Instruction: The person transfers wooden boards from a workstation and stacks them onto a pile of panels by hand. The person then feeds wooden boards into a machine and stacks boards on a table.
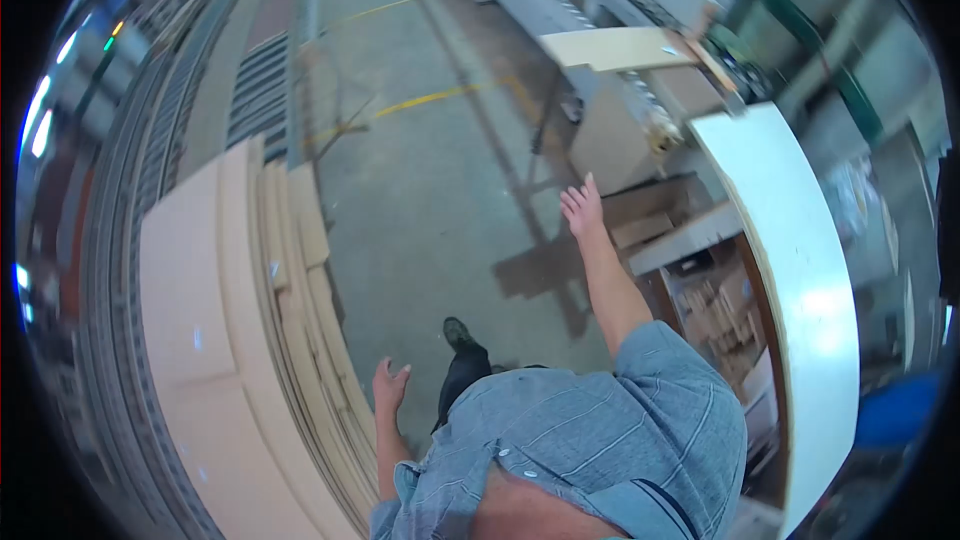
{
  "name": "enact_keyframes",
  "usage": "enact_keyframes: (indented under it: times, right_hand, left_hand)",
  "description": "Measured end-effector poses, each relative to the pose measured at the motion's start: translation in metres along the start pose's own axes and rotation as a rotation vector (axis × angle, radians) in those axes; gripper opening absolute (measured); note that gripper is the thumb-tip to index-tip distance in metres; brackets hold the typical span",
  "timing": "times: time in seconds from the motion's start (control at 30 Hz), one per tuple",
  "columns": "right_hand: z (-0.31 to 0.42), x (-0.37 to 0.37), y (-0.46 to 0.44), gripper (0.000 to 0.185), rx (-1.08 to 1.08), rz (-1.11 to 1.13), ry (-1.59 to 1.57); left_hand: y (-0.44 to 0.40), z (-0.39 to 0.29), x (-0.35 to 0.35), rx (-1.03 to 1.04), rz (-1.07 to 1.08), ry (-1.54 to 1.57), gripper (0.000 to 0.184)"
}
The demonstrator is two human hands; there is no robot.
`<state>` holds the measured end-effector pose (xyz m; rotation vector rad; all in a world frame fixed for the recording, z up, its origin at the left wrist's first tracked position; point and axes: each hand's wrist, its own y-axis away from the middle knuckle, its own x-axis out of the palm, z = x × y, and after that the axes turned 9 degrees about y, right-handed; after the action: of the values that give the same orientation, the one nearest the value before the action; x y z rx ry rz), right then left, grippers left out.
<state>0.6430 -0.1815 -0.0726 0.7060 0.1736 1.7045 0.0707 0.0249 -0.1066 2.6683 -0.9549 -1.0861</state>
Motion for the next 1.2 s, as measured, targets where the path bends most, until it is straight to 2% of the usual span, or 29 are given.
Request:
enact_keyframes:
  times: [0.07,0.17,0.37,0.4,0.43,0.47,0.57,0.67,0.7,0.73,0.83,0.93,1.03,1.1,1.17,1.2]
  right_hand:
    - [0.042,-0.006,-0.03,0.114,-0.043,-0.035,-0.052]
    - [0.095,-0.02,-0.077,0.113,-0.091,-0.095,-0.069]
    - [0.161,-0.039,-0.171,0.105,-0.142,0.031,-0.059]
    - [0.166,-0.049,-0.175,0.103,-0.117,0.015,-0.052]
    - [0.191,-0.029,-0.212,0.1,-0.105,0.081,-0.033]
    - [0.193,-0.032,-0.243,0.088,-0.037,0.08,-0.05]
    - [0.199,-0.025,-0.298,0.078,-0.027,0.233,-0.235]
    - [0.226,-0.001,-0.3,0.073,0.014,0.139,-0.387]
    - [0.238,0.004,-0.298,0.038,0.055,0.124,-0.419]
    - [0.242,0.004,-0.312,0.037,0.055,0.123,-0.405]
    - [0.243,0.004,-0.334,0.038,0.095,0.106,-0.375]
    - [0.236,-0.002,-0.321,0.037,-0.006,0.168,-0.316]
    - [0.225,-0.033,-0.269,0.035,0.004,0.187,-0.242]
    - [0.211,-0.062,-0.217,0.031,-0.032,0.225,-0.221]
    - [0.189,-0.093,-0.168,0.045,-0.061,0.215,-0.19]
    - [0.184,-0.104,-0.139,0.043,-0.073,0.22,-0.152]
  left_hand:
    - [-0.044,-0.014,0.011,-0.009,0.089,-0.107,0.066]
    - [-0.127,-0.059,0.04,0.042,0.145,-0.067,0.065]
    - [-0.266,-0.206,0.132,0.266,0.324,-0.004,0.057]
    - [-0.263,-0.251,0.149,0.265,0.322,-0.012,0.056]
    - [-0.268,-0.312,0.168,0.344,0.283,0.026,0.055]
    - [-0.257,-0.347,0.195,0.413,0.306,0.052,0.055]
    - [-0.256,-0.399,0.261,0.403,0.318,0.148,0.056]
    - [-0.219,-0.409,0.299,0.35,0.325,0.141,0.058]
    - [-0.214,-0.407,0.307,0.336,0.359,0.092,0.059]
    - [-0.209,-0.408,0.314,0.321,0.395,0.046,0.06]
    - [-0.19,-0.401,0.318,0.208,0.33,0.066,0.061]
    - [-0.176,-0.396,0.309,0.138,0.247,0.106,0.062]
    - [-0.162,-0.416,0.295,0.108,0.184,0.212,0.065]
    - [-0.143,-0.447,0.282,0.093,0.131,0.387,0.072]
    - [-0.132,-0.472,0.272,0.07,0.129,0.552,0.08]
    - [-0.126,-0.479,0.268,0.052,0.15,0.631,0.085]
